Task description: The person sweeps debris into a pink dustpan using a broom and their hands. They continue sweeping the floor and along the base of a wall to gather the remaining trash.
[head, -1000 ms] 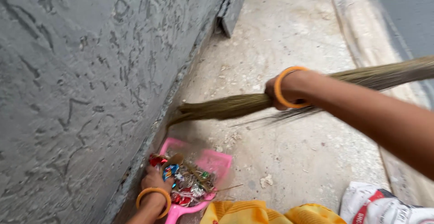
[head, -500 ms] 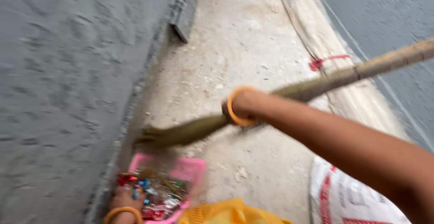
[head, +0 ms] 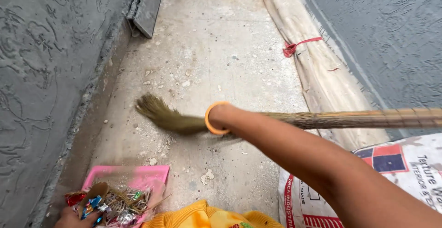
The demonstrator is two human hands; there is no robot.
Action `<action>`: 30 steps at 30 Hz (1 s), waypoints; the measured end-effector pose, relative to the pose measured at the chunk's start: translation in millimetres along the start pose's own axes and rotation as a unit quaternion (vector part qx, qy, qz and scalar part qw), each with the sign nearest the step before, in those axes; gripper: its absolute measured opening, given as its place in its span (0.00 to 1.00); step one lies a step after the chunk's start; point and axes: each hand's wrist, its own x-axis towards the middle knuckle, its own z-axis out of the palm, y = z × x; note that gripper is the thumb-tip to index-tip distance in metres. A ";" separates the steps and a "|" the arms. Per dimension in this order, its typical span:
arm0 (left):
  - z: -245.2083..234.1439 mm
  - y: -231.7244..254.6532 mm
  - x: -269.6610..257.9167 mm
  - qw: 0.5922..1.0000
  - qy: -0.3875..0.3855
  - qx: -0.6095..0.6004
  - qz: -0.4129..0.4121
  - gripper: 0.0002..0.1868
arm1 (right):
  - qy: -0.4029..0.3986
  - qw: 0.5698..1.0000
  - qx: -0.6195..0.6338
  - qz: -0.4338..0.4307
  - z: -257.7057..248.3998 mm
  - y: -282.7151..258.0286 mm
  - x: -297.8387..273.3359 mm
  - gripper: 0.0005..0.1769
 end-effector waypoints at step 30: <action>-124.5 108.3 -167.8 1.000 -0.009 0.021 0.012 0.41 | 0.009 0.998 0.016 -0.066 -56.4 -39.7 -16.6 0.18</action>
